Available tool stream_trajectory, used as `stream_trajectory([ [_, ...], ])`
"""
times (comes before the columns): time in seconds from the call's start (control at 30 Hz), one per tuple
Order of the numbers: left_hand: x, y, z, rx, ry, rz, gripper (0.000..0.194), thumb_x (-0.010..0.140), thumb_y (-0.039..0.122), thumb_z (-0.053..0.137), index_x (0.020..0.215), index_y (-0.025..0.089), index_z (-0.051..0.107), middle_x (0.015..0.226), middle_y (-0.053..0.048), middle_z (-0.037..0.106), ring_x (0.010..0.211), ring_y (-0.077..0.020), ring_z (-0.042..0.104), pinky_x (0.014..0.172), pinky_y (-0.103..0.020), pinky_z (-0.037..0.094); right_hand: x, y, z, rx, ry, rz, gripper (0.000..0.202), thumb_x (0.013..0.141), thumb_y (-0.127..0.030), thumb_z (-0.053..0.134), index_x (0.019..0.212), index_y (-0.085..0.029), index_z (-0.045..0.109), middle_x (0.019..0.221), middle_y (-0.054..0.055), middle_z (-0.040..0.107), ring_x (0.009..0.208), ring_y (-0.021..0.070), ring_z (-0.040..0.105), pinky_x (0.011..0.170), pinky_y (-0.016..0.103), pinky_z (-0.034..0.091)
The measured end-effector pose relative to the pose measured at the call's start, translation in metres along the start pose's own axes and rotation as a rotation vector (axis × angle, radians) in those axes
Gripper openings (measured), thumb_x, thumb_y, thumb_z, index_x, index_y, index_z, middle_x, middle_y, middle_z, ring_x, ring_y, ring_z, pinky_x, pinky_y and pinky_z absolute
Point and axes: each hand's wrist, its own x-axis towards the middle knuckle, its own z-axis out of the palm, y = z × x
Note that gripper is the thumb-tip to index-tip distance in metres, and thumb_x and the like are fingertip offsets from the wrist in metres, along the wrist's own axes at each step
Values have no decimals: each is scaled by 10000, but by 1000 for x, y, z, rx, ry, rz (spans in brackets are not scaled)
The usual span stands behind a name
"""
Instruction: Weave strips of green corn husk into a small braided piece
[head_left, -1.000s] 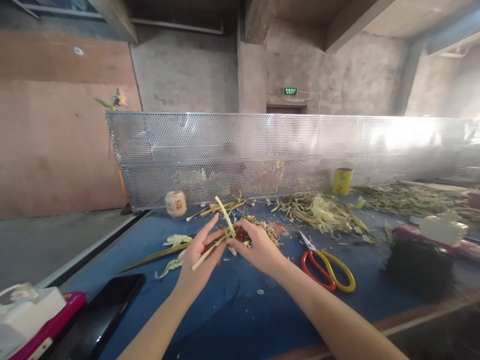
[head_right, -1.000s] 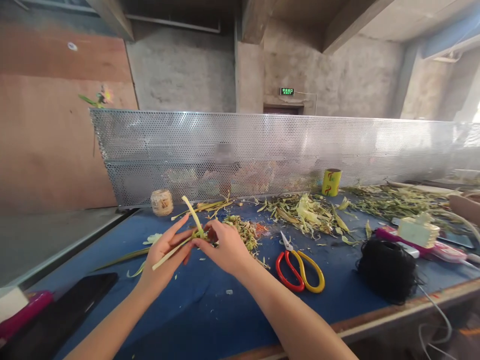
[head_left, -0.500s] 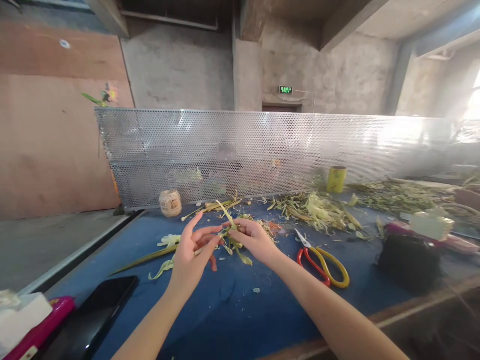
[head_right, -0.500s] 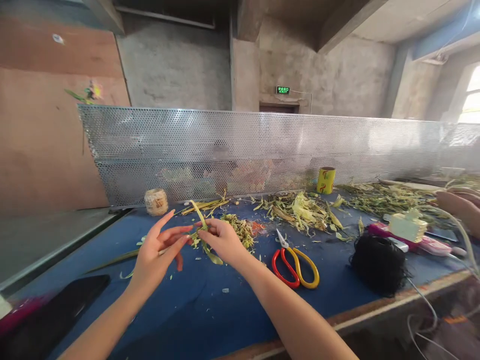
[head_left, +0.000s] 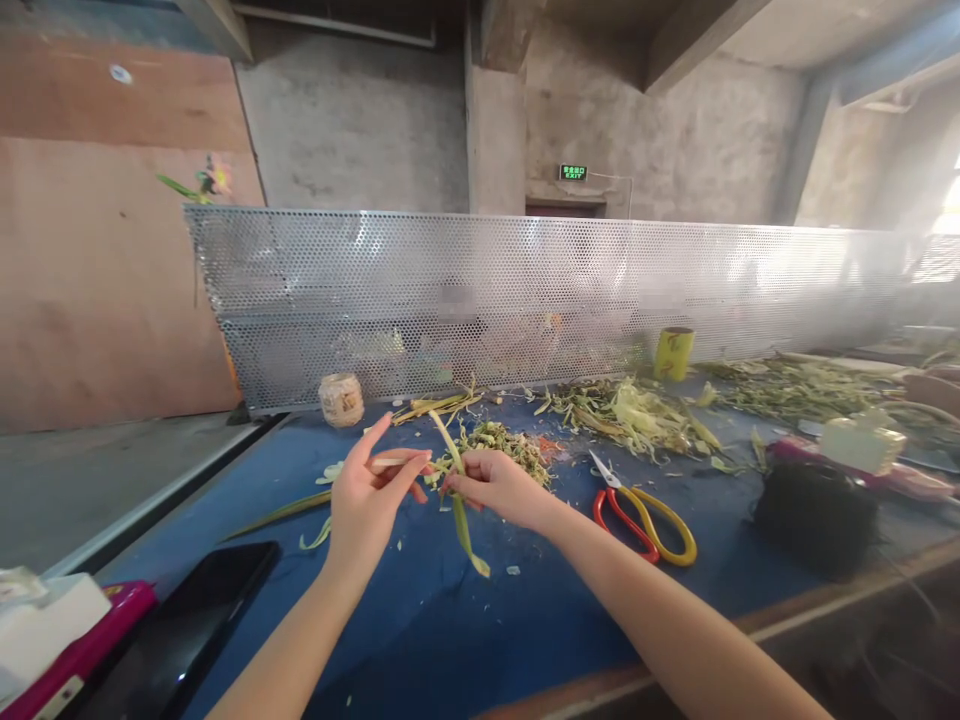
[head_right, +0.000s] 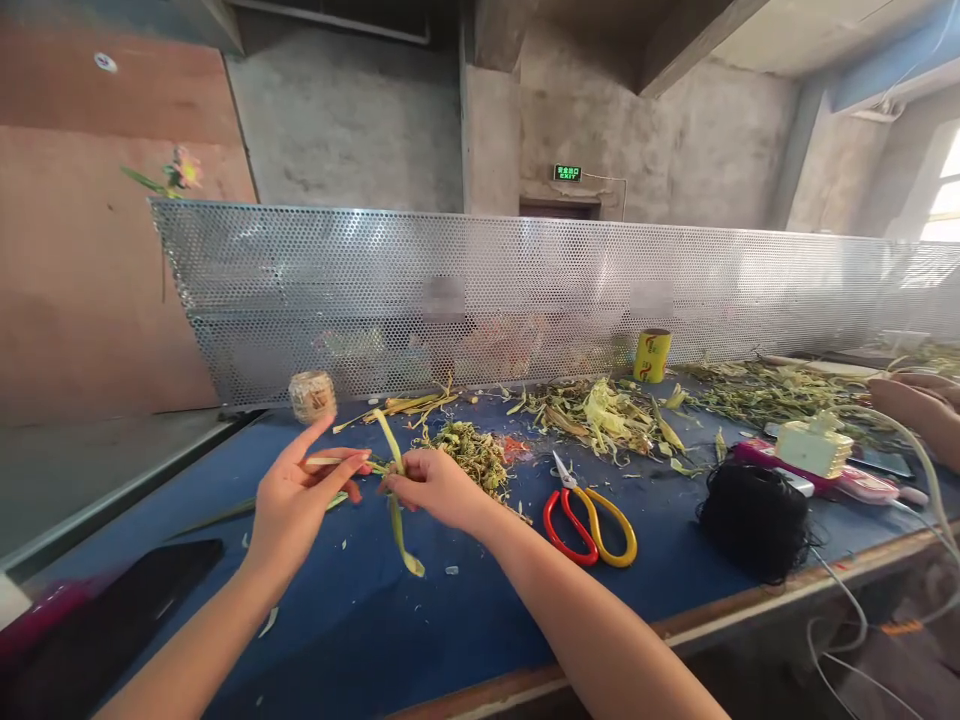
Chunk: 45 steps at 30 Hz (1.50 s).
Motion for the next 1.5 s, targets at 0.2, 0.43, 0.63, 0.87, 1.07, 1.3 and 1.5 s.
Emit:
stream_trajectory([
  [0.2, -9, -8, 7, -14, -64, -49, 903, 550, 163, 710, 1311, 232, 229, 716, 16, 596, 681, -149, 594, 569, -234, 481, 5, 4, -2, 173, 187, -119, 277, 745, -431, 500, 753, -154, 508, 505, -66, 402, 434, 53, 364, 440, 196, 304],
  [0.43, -10, -10, 8, 27, -269, -186, 881, 625, 242, 665, 1336, 173, 151, 623, 25, 587, 531, -119, 531, 476, -221, 397, 3, 3, 1, 211, 134, -81, 313, 601, -326, 677, 791, -167, 486, 677, -30, 516, 587, 76, 496, 572, 219, 404],
  [0.63, -13, -10, 9, -57, -341, -280, 883, 573, 207, 701, 1314, 159, 223, 567, 41, 571, 527, -109, 517, 470, -204, 363, 4, 3, 0, 302, 223, -34, 251, 648, -348, 621, 711, -163, 464, 553, -63, 452, 471, 53, 419, 470, 200, 346],
  [0.87, -15, 1, 8, 9, -247, -137, 770, 603, 181, 678, 1277, 201, 306, 739, -15, 608, 650, -137, 574, 565, -236, 450, 5, 3, -2, 479, 133, 36, 294, 730, -458, 496, 725, -171, 434, 536, -56, 444, 432, 56, 435, 396, 179, 271],
  [1.07, -16, -5, 9, 6, -278, -71, 689, 715, 272, 584, 1317, 279, 248, 1058, -95, 588, 561, -152, 595, 563, -321, 494, -5, -2, 8, 171, 0, -75, 210, 842, -430, 346, 842, -220, 333, 515, -67, 483, 378, 84, 451, 390, 203, 356],
  [1.3, -9, -7, 6, 69, -174, -96, 526, 698, 291, 605, 1203, 216, 476, 752, -63, 668, 704, -217, 628, 633, -293, 479, -7, -6, 3, -204, 186, -222, 94, 848, -278, 374, 830, -204, 429, 782, 17, 523, 715, 126, 544, 670, 275, 440],
  [1.5, -11, 1, 9, 106, -281, -170, 651, 674, 316, 622, 1258, 157, 383, 780, -68, 671, 543, -164, 594, 469, -247, 427, -4, -8, -1, -288, 354, -335, 44, 738, -182, 548, 707, -176, 579, 922, 53, 504, 956, 157, 468, 875, 308, 352],
])
